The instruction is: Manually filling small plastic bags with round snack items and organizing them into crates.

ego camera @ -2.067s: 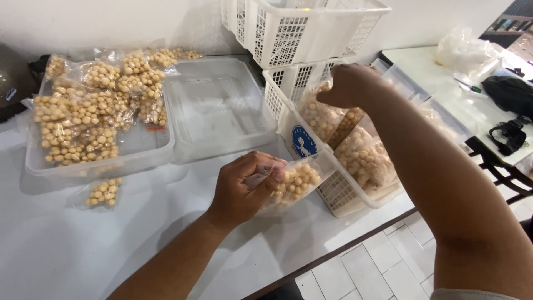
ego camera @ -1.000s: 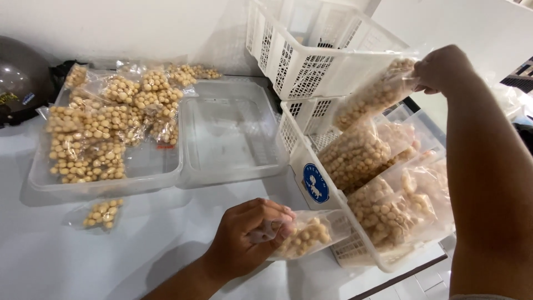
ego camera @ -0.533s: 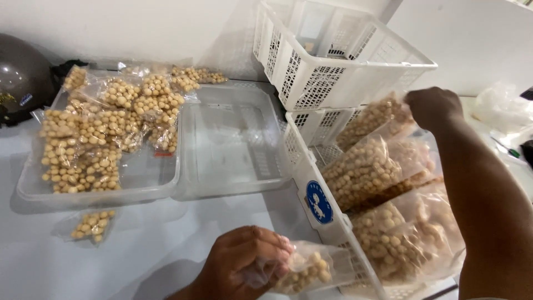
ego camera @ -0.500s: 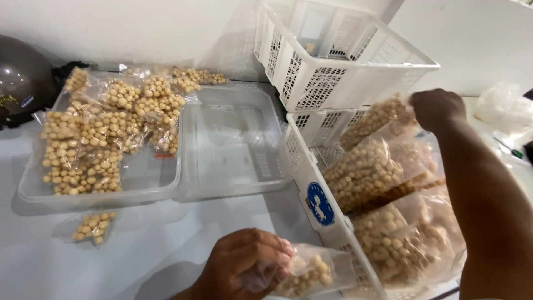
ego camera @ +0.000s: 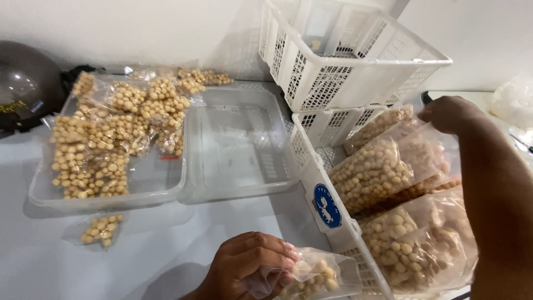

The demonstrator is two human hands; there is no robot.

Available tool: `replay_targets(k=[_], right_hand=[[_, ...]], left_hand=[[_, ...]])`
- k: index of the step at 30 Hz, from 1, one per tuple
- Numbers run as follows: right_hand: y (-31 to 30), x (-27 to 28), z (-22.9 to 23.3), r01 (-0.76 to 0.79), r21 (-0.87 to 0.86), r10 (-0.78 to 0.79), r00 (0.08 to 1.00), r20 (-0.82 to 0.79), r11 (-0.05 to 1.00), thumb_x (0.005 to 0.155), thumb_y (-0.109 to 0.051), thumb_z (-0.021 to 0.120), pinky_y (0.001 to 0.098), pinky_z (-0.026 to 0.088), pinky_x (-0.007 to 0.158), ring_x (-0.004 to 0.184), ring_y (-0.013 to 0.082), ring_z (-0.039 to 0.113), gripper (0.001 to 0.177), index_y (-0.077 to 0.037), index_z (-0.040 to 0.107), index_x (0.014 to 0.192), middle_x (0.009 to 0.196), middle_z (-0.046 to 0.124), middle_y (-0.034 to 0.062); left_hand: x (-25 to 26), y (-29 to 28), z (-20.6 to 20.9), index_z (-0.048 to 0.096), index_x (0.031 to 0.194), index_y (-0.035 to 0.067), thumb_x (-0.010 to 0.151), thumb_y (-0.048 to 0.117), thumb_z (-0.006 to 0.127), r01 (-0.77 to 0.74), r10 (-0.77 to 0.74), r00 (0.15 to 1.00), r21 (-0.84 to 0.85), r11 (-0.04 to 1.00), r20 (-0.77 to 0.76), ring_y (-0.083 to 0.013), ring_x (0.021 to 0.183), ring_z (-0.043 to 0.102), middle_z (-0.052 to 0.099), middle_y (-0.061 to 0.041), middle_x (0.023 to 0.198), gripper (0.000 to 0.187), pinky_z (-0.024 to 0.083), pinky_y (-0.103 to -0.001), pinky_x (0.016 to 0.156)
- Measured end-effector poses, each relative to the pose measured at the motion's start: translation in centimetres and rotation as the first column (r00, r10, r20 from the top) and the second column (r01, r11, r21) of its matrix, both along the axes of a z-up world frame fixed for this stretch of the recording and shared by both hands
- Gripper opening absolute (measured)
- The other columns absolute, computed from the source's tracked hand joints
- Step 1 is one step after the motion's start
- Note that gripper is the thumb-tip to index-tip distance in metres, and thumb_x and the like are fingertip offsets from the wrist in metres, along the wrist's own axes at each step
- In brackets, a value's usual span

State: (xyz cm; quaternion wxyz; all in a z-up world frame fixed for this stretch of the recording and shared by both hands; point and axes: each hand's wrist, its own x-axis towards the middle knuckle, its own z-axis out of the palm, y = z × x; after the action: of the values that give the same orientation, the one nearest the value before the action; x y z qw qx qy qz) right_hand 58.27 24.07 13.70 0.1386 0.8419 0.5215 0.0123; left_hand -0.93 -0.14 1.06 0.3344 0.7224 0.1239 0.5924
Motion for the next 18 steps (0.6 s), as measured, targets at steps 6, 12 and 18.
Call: replay_targets(k=[6, 12, 18], right_hand=[[-1.5, -1.4, 2.6, -0.382, 0.195, 0.362, 0.923, 0.132, 0.903, 0.126, -0.054, 0.059, 0.0573, 0.066, 0.112, 0.127, 0.0375, 0.082, 0.056, -0.009, 0.079, 0.151, 0.143, 0.085, 0.0179], [-8.9, -18.5, 5.4, -0.165, -0.384, 0.125, 0.984, -0.128, 0.908, 0.113, -0.069, 0.062, 0.0255, 0.073, 0.08, 0.075, 0.013, 0.076, 0.065, -0.012, 0.091, 0.115, 0.096, 0.092, 0.0016], [-5.2, -15.4, -0.9, -0.063, -0.423, -0.005, 0.988, -0.156, 0.904, 0.122, -0.015, 0.072, 0.0164, 0.052, 0.048, 0.056, 0.0091, 0.055, 0.027, 0.003, 0.086, 0.109, 0.08, 0.076, 0.0059]], left_hand=[[-0.7, 0.7, 0.1, 0.077, 0.107, 0.01, 0.114, 0.028, 0.078, 0.002, -0.001, 1.0, -0.041, 0.999, 0.019, -0.028, 0.101, 0.093, 0.089, -0.013, 0.107, 0.019, 0.08, -0.043, 0.094], [-0.6, 1.2, -0.3, 0.078, 0.106, 0.005, 0.115, 0.031, 0.074, -0.02, 0.02, 1.0, 0.004, 1.0, 0.012, -0.0286, 0.101, 0.092, 0.088, -0.015, 0.105, 0.028, 0.08, -0.043, 0.095], [-0.8, 0.7, 0.3, 0.076, 0.105, 0.008, 0.114, 0.027, 0.076, -0.024, 0.025, 0.999, 0.014, 1.0, -0.021, -0.0292, 0.104, 0.093, 0.089, -0.012, 0.108, 0.02, 0.08, -0.042, 0.093]])
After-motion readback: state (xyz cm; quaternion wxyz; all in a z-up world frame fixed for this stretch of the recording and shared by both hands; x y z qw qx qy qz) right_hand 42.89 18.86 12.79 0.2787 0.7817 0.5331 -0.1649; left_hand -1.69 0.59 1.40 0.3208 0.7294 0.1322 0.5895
